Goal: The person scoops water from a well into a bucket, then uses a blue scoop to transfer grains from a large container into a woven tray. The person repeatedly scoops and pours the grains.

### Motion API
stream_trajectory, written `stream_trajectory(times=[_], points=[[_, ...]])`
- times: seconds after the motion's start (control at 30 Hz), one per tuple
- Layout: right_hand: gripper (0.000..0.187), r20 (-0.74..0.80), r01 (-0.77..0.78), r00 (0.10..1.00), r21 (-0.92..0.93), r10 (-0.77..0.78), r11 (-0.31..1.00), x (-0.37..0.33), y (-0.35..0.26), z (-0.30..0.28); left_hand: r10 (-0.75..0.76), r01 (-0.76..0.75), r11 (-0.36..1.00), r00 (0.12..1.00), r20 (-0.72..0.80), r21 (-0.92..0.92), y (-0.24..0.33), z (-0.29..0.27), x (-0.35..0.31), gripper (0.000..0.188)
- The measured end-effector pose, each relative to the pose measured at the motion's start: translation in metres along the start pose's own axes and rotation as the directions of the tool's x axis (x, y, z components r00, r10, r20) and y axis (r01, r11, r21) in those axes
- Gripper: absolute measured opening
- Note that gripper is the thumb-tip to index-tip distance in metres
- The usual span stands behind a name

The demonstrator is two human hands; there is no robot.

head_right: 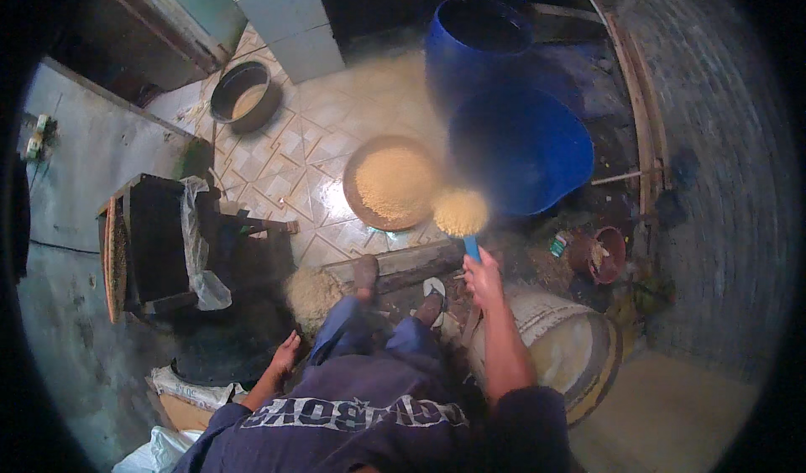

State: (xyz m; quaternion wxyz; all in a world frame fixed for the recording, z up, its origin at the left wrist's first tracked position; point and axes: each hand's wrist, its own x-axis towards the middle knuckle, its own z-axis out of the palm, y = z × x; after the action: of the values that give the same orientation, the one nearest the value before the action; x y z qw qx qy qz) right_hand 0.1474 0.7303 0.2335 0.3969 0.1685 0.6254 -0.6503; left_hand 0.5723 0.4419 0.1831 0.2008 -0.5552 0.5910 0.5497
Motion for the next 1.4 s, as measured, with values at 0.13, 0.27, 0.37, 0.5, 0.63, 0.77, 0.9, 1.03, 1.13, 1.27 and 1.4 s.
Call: stream_trajectory(times=[0.13,0.27,0.37,0.5,0.63,0.77,0.9,1.03,1.13,1.27,1.4], points=[[0.021,-0.067,0.106,0.969,-0.757,-0.238,0.645,0.091,-0.004,0.036,-0.059,0.057,0.998,0.998,-0.038,-0.04,-0.017,-0.013,-0.012,0.064],[0.02,-0.009,0.033,0.922,-0.994,-0.387,0.102,0.115,-0.027,0.083,-0.114,0.112,0.993,0.992,-0.049,-0.046,-0.047,-0.022,-0.007,0.065],[0.025,-0.011,-0.016,0.953,-1.0,-0.302,-0.014,0.125,-0.045,0.096,-0.162,0.159,0.974,0.987,-0.006,-0.16,-0.005,-0.022,-0.024,0.065],[0.026,0.122,0.057,0.915,-0.983,-0.384,-0.177,0.138,-0.058,0.109,-0.137,0.134,0.98,0.991,-0.011,-0.146,-0.008,-0.023,-0.007,0.063],[0.026,0.122,-0.01,0.871,-0.964,-0.476,-0.265,0.152,-0.066,0.115,-0.223,0.227,0.949,0.974,0.046,-0.218,0.024,-0.031,0.01,0.063],[0.03,0.123,-0.044,0.828,-0.958,-0.547,-0.282,0.147,-0.084,0.128,-0.083,0.071,0.947,0.996,-0.025,-0.314,0.024,-0.033,0.015,0.064],[0.037,0.094,-0.058,0.812,-0.969,-0.576,-0.24,0.133,-0.098,0.123,-0.129,0.13,0.954,0.991,0.02,-0.269,0.038,-0.028,0.01,0.064],[0.049,0.114,0.002,0.725,-0.986,-0.68,-0.164,0.132,-0.085,0.099,-0.127,0.134,0.97,0.991,0.044,-0.205,0.002,-0.021,0.02,0.065],[0.053,0.163,0.231,0.587,-0.973,-0.793,-0.029,0.116,-0.059,0.066,-0.101,0.107,0.985,0.994,0.044,-0.137,-0.005,-0.016,0.023,0.065],[0.051,-0.003,0.593,0.749,-0.445,-0.663,0.671,0.045,-0.034,0.03,-0.129,0.14,0.98,0.988,0.085,-0.143,0.051,-0.002,-0.005,0.062],[0.052,-0.086,0.42,0.908,0.157,-0.411,0.894,-0.056,-0.018,-0.023,-0.02,0.032,0.995,0.992,0.128,-0.097,0.05,0.006,0.017,0.062]])
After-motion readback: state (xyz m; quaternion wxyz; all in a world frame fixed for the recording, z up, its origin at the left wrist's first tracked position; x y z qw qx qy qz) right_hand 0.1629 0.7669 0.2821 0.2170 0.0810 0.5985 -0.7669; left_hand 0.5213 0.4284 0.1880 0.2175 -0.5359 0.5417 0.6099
